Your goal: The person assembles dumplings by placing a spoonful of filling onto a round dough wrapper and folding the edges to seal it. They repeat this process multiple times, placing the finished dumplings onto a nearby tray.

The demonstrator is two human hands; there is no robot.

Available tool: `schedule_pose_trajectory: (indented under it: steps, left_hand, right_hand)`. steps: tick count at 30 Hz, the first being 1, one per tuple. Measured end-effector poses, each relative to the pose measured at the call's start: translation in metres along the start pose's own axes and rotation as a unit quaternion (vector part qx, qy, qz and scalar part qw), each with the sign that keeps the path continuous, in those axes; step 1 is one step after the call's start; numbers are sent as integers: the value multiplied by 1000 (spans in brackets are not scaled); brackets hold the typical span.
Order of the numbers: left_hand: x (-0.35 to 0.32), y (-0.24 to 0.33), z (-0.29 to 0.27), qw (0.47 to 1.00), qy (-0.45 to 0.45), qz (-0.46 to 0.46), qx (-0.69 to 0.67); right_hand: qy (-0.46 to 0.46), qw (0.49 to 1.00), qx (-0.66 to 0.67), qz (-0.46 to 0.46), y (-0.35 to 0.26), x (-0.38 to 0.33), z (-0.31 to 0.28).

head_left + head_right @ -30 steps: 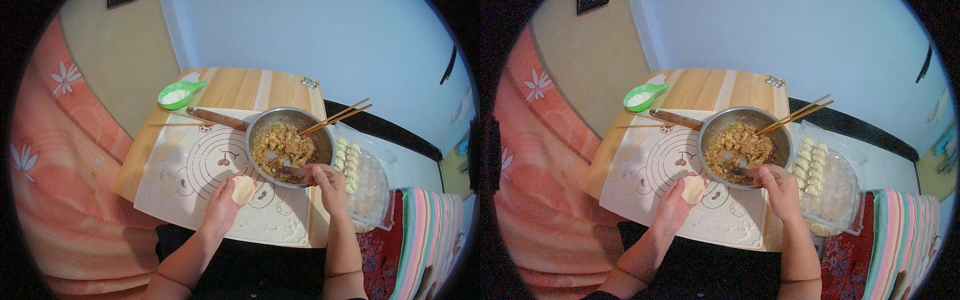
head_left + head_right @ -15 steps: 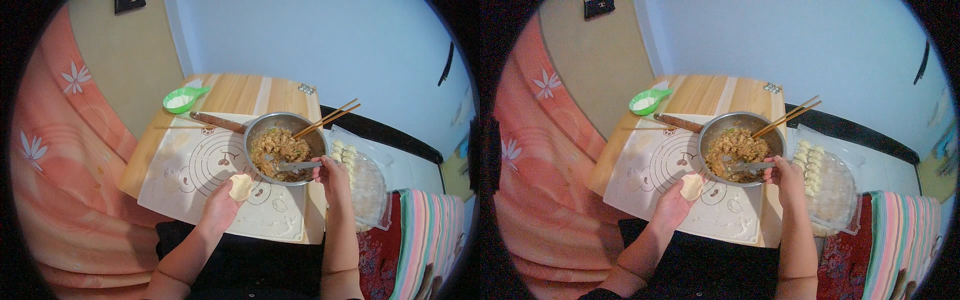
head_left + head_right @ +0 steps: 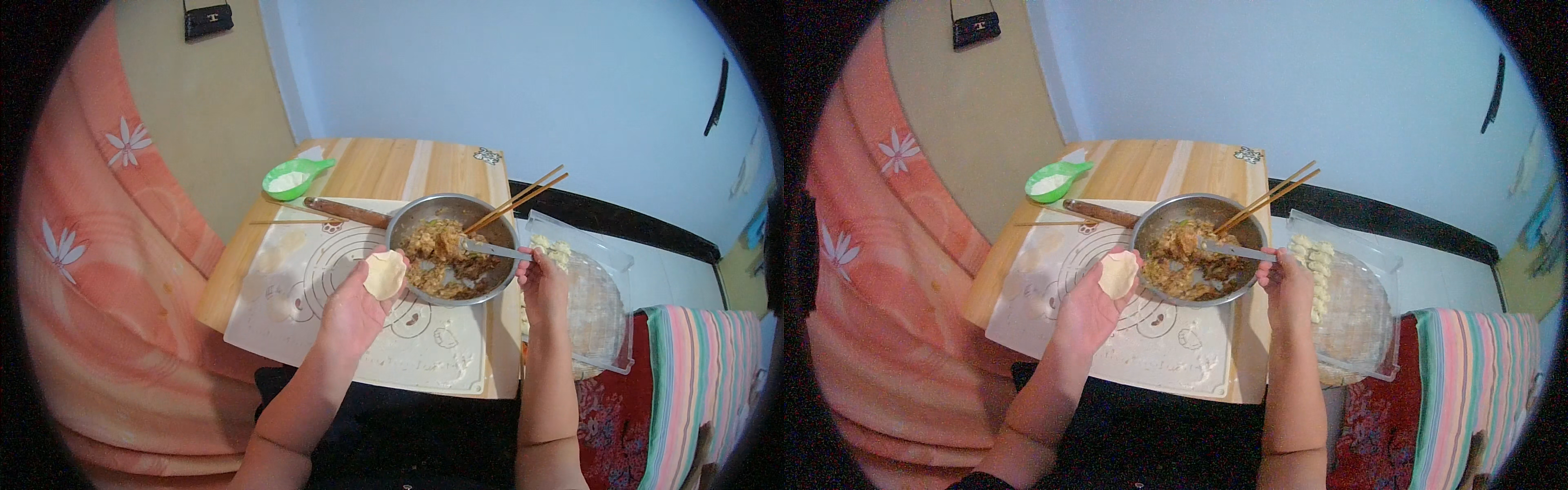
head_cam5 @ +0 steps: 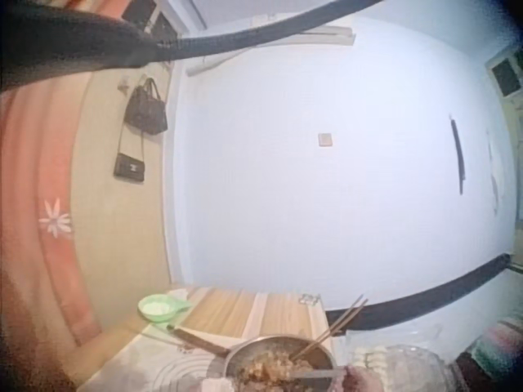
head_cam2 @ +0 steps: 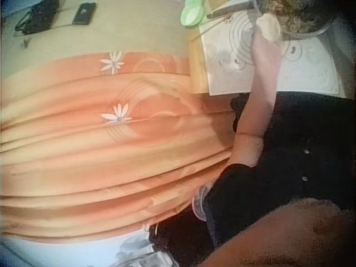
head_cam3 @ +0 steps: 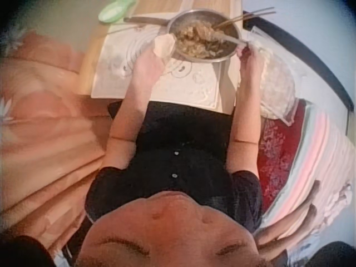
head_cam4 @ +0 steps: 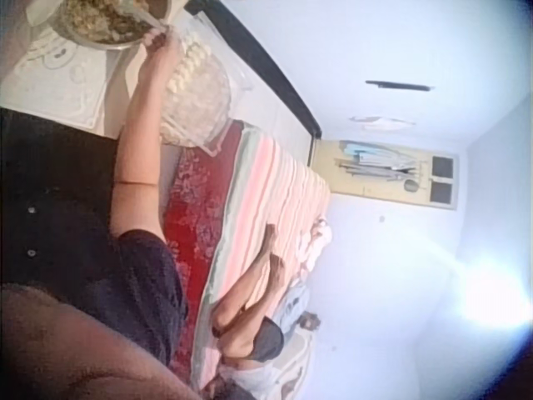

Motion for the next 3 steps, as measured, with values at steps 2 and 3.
schedule_pose_trajectory:
  steps: [2,3]
  left_hand:
    - [3,1,-5,1000,10,10,-5]
    - [5,0,-9,1000,15,14,-8]
  right_hand:
    - [0,1000,19,7,5,4,-5]
    - [1,1000,28,11,8,7,-8]
Point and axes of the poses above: each hand's wrist, its own x-axis towards the middle knuckle, its own z-axis out of the palm, y = z × x, the point moved 10 cm from there along x, towards the middle knuckle, and after that the axes turned 5 degrees about -y, right-handed, at the moved point
